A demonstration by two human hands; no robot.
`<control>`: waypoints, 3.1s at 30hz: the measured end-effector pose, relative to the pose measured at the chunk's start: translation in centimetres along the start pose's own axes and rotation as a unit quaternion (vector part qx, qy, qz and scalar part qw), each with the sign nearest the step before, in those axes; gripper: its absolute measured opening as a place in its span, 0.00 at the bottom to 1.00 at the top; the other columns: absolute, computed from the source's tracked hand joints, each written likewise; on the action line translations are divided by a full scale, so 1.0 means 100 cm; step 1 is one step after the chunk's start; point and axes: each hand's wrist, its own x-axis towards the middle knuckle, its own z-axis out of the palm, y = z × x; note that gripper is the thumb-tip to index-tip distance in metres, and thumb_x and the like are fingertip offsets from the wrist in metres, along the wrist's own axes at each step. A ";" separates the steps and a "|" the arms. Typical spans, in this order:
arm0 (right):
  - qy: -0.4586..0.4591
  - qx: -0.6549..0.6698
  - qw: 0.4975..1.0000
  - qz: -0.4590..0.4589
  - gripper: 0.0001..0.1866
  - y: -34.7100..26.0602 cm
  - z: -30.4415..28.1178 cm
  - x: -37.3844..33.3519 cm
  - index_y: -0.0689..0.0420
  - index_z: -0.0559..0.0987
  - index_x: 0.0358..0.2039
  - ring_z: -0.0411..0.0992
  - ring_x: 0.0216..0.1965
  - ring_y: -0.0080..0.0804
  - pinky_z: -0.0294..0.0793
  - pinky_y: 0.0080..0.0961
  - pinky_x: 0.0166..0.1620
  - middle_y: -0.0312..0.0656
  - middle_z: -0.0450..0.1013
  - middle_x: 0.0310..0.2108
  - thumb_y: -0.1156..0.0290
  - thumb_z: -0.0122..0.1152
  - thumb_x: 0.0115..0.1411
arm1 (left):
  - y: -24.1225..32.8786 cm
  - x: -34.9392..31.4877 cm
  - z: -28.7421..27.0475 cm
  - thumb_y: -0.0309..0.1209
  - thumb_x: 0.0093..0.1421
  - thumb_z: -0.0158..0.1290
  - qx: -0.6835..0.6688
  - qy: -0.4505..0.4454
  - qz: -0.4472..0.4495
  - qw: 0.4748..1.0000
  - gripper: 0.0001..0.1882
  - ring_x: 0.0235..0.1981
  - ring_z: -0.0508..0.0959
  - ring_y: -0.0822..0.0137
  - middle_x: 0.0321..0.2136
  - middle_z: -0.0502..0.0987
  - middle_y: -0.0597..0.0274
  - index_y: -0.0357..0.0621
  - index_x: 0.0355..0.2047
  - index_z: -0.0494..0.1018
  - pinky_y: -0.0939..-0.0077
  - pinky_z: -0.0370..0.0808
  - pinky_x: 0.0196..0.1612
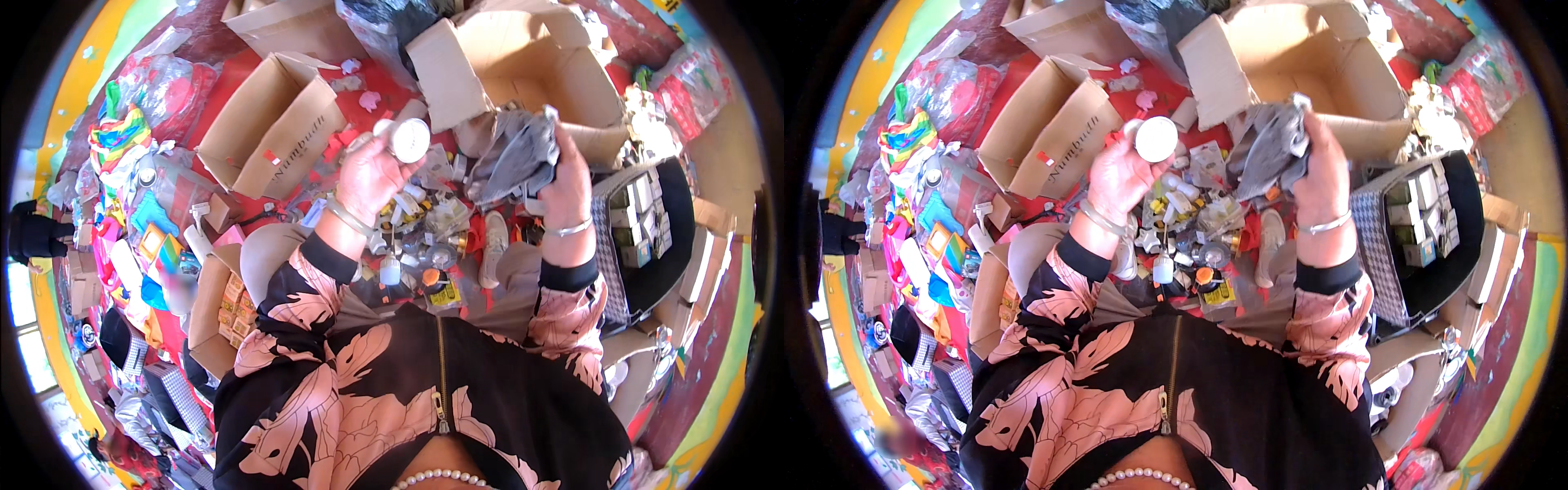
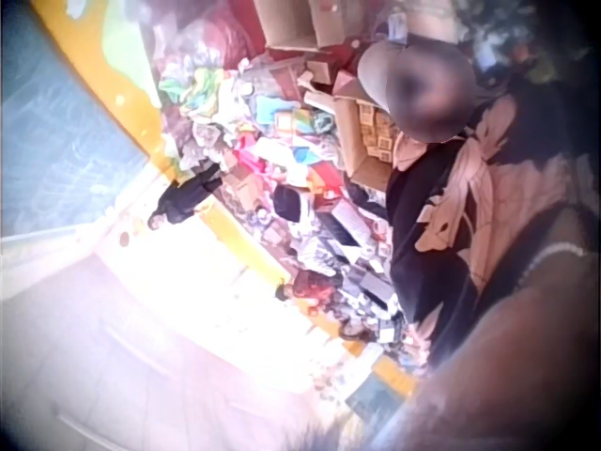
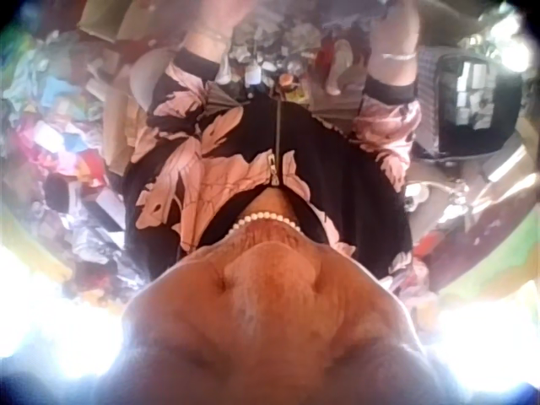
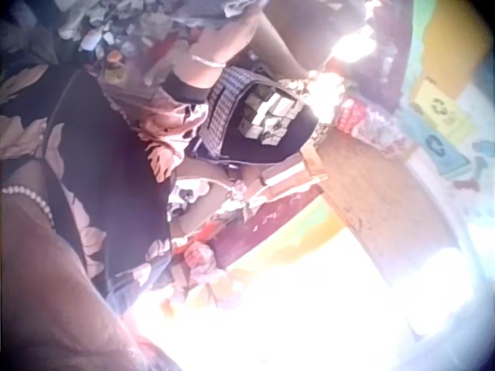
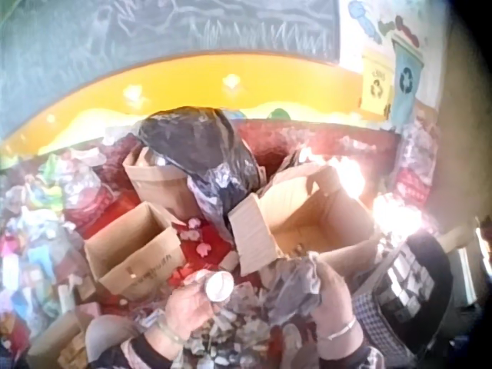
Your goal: The person cleans various small electrical components, including light bulb sockets and a fan motor, using a grey cloth. They wipe the surfaces of each item thoroughly, turning them over to clean all sides, and place the cleaned items into a cardboard box.
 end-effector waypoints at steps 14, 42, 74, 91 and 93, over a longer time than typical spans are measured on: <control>0.117 -0.210 0.934 -0.266 0.17 -0.074 -0.057 -0.069 0.63 0.72 0.44 0.71 0.45 0.40 0.69 0.38 0.51 0.47 0.72 0.43 0.66 0.41 0.63 | 0.002 0.030 -0.200 0.31 0.49 0.57 0.514 0.349 0.009 0.783 0.18 0.30 0.76 0.66 0.30 0.75 0.60 0.37 0.39 0.69 0.72 0.72 0.32; 0.153 0.074 0.978 -0.123 0.24 -0.052 -0.075 -0.090 0.68 0.61 0.53 0.65 0.52 0.48 0.63 0.43 0.56 0.57 0.63 0.50 0.63 0.42 0.63 | -0.192 0.207 -0.277 0.40 0.51 0.53 0.841 0.248 -0.162 0.453 0.24 0.43 0.74 0.48 0.38 0.73 0.42 0.36 0.43 0.64 0.61 0.72 0.44; -0.193 0.153 0.941 -0.232 0.16 -0.064 -0.128 -0.102 0.57 0.75 0.34 0.70 0.41 0.43 0.66 0.45 0.49 0.44 0.73 0.34 0.56 0.48 0.60 | -0.046 -0.007 -0.102 0.22 0.58 0.47 0.234 0.203 0.068 0.948 0.08 0.38 0.75 0.61 0.37 0.72 0.58 0.39 0.39 0.66 0.60 0.72 0.48; -0.146 -0.180 0.939 -0.253 0.31 0.033 0.017 -0.111 0.60 0.55 0.60 0.60 0.56 0.37 0.59 0.31 0.58 0.45 0.58 0.58 0.61 0.51 0.60 | -0.039 -0.056 -0.006 0.22 0.57 0.46 0.303 0.122 0.106 0.939 0.13 0.37 0.75 0.65 0.37 0.73 0.56 0.36 0.43 0.64 0.69 0.73 0.44; -0.214 -0.520 0.741 -0.368 0.39 0.046 0.031 -0.111 0.59 0.57 0.59 0.59 0.58 0.41 0.59 0.30 0.57 0.50 0.58 0.57 0.64 0.64 0.50 | -0.050 -0.067 0.013 0.22 0.58 0.46 0.272 0.134 0.067 0.951 0.12 0.37 0.75 0.64 0.38 0.72 0.55 0.33 0.43 0.63 0.69 0.75 0.41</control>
